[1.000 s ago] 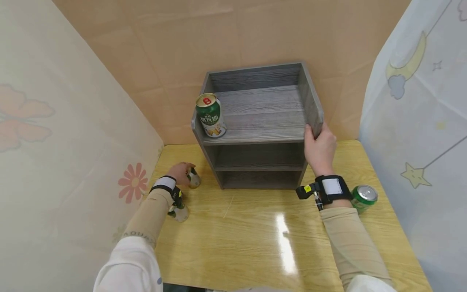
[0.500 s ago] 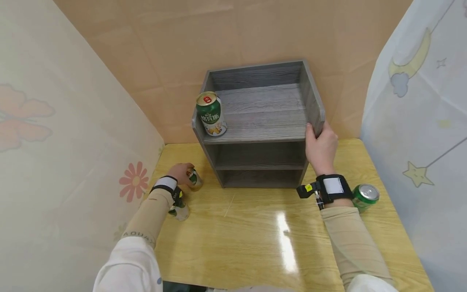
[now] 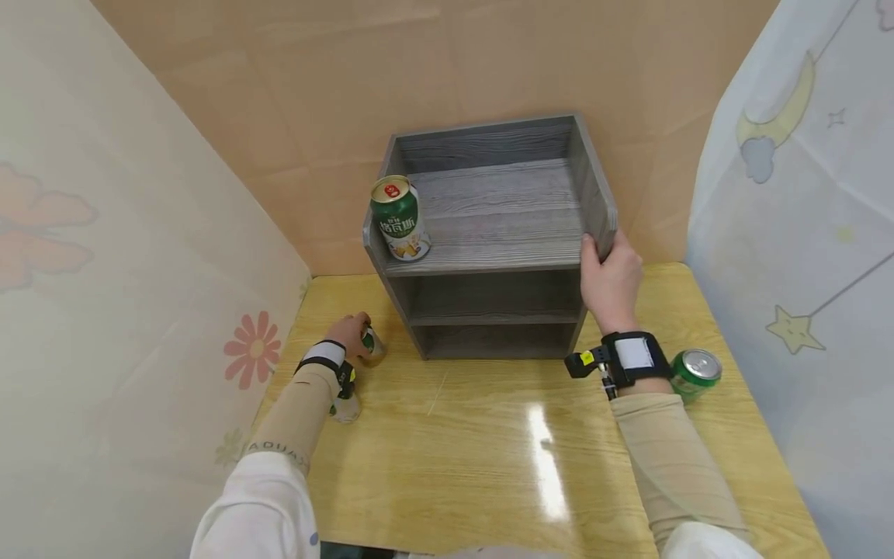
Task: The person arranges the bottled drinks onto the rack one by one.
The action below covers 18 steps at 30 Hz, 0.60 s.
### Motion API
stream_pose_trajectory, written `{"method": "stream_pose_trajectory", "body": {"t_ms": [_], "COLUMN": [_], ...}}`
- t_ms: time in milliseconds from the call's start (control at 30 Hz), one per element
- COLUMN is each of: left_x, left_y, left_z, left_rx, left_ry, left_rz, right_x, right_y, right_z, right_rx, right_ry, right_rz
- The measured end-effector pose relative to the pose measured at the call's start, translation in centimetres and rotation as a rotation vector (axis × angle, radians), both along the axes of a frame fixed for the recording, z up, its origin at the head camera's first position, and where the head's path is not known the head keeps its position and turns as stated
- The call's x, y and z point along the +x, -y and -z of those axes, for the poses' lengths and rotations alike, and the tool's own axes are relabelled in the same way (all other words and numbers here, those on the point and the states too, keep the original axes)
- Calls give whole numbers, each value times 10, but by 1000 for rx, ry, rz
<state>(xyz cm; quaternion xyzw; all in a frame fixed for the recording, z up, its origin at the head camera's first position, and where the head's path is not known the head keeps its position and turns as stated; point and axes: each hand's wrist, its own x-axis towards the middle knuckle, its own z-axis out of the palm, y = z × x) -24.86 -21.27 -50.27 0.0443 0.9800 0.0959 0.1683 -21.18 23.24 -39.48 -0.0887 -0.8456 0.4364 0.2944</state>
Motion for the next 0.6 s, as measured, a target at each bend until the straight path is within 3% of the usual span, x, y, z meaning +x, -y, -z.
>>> {"method": "stream_pose_trajectory", "body": {"t_ms": [233,433,600], "left_x": [2,-4,-11], "left_y": [2,8,12], "left_z": [-1,1,-7], "left_rx": [18,37,72], "left_ry": [0,36,19], "left_rz": [-16,-15,-5], "right_x": [-2,-2,-1], "right_y": [1,1,0], "right_z": [1,2,2], "right_rx": [13,10,5], "right_ry": [2,13,1], "right_rz": [-11,-13,2]}}
